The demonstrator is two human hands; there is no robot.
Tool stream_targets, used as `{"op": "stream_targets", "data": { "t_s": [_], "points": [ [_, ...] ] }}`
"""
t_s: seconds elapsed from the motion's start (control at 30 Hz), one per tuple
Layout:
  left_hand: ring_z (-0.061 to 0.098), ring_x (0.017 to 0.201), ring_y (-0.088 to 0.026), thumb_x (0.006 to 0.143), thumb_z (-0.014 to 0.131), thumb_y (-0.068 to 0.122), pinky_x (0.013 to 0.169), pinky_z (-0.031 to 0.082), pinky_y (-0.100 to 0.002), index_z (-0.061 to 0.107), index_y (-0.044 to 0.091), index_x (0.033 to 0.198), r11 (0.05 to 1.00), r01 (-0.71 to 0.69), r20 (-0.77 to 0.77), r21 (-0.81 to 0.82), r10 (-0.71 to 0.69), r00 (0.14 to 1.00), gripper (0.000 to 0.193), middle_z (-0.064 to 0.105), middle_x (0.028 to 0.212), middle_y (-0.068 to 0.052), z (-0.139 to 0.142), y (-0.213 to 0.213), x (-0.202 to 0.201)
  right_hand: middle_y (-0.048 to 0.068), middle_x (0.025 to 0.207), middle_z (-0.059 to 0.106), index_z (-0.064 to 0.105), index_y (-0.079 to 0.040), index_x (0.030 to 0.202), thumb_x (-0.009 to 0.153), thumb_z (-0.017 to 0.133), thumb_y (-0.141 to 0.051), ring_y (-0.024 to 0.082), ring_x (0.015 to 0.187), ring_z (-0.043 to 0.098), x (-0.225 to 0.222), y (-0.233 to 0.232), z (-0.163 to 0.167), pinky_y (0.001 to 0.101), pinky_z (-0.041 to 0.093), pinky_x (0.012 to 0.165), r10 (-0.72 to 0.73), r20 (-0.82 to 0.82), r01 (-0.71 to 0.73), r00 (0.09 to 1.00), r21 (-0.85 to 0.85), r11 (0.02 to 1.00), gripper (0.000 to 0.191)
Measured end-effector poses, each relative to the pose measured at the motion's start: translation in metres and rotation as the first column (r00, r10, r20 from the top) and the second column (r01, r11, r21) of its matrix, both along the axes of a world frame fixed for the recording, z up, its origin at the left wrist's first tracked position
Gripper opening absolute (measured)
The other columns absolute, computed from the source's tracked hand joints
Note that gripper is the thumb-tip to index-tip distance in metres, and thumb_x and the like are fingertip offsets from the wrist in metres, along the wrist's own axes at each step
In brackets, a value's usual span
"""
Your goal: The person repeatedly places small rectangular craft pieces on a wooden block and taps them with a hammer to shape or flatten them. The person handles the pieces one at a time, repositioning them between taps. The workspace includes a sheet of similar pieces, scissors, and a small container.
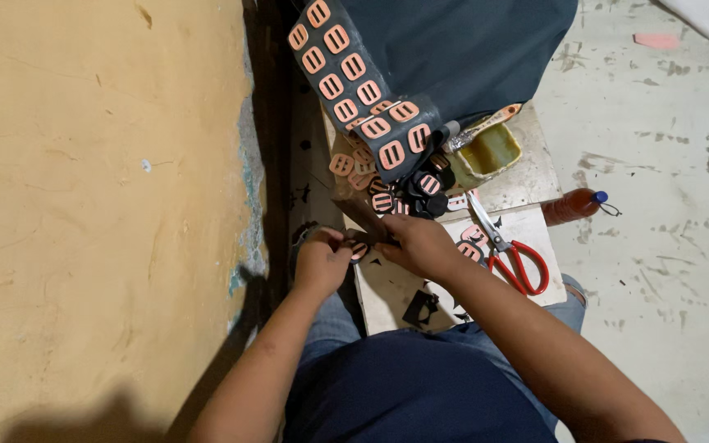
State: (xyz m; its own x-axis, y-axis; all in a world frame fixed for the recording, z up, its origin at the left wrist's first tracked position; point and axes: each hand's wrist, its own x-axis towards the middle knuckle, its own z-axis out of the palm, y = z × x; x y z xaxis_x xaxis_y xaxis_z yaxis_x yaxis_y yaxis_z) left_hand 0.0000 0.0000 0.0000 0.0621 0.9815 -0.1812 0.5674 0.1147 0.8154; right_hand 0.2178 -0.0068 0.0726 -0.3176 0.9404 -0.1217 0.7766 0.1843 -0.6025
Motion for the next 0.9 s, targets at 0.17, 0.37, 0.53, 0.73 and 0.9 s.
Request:
{"op": "stream_targets", "data": {
  "t_s": [0.17,0.37,0.53,0.73,0.9],
  "points": [
    [0.072,0.074,-0.035,0.081,0.068,0.017,0.07,0.055,-0.042,0.077,0.004,0.092,0.991,0.116,-0.014,0.064,-0.115,0.993,0.019,0.073,0.079,-0.018,0.033,0.004,-0.002,0.012,0.1,0.072,0.067,-0.013,0.112,0.085,0.075,-0.028,0.035,0.092,0.069,-0.01,0.005,0.0,0.0456,0.054,0.077,-0.074,-0.117,0.072,0.99,-0.022,0.997,0.032],
    [0.071,0.074,-0.037,0.075,0.071,0.017,0.068,0.056,-0.044,0.074,0.002,0.087,0.962,0.009,0.003,0.274,-0.01,1.0,0.02,0.073,0.08,-0.02,0.025,0.0,0.0,0.013,0.101,0.071,0.067,-0.012,0.108,0.085,0.076,-0.029,0.036,0.091,0.069,-0.003,-0.003,0.001,0.0462,0.054,0.077,-0.032,-0.075,0.032,0.997,0.01,0.999,0.03],
    [0.074,0.075,-0.035,0.08,0.068,0.017,0.07,0.057,-0.043,0.075,0.004,0.09,0.996,0.071,0.004,0.055,-0.072,0.997,0.018,0.073,0.081,-0.018,0.018,0.011,-0.004,0.014,0.101,0.072,0.065,-0.012,0.112,0.085,0.076,-0.029,0.038,0.093,0.068,-0.008,0.005,0.002,0.048,0.053,0.077,-0.061,-0.042,0.061,0.997,0.002,0.998,0.034],
    [0.069,0.076,-0.04,0.084,0.071,0.018,0.071,0.054,-0.046,0.074,0.004,0.089,0.927,0.138,-0.137,0.348,-0.095,0.986,0.014,0.072,0.083,-0.02,0.011,0.0,0.0,0.013,0.101,0.072,0.065,-0.012,0.111,0.084,0.074,-0.027,0.037,0.09,0.069,-0.009,-0.004,0.001,0.0475,0.054,0.075,-0.052,-0.066,0.053,0.996,0.017,0.998,0.032],
    [0.071,0.075,-0.038,0.076,0.07,0.02,0.069,0.057,-0.046,0.07,0.001,0.089,0.968,0.035,0.015,0.248,-0.04,0.999,0.022,0.071,0.083,-0.021,0.003,0.005,0.003,0.013,0.102,0.07,0.063,-0.009,0.106,0.088,0.074,-0.032,0.037,0.089,0.069,-0.006,-0.001,0.003,0.0482,0.053,0.074,-0.009,0.063,0.007,0.998,0.025,1.0,0.031]
  ]
}}
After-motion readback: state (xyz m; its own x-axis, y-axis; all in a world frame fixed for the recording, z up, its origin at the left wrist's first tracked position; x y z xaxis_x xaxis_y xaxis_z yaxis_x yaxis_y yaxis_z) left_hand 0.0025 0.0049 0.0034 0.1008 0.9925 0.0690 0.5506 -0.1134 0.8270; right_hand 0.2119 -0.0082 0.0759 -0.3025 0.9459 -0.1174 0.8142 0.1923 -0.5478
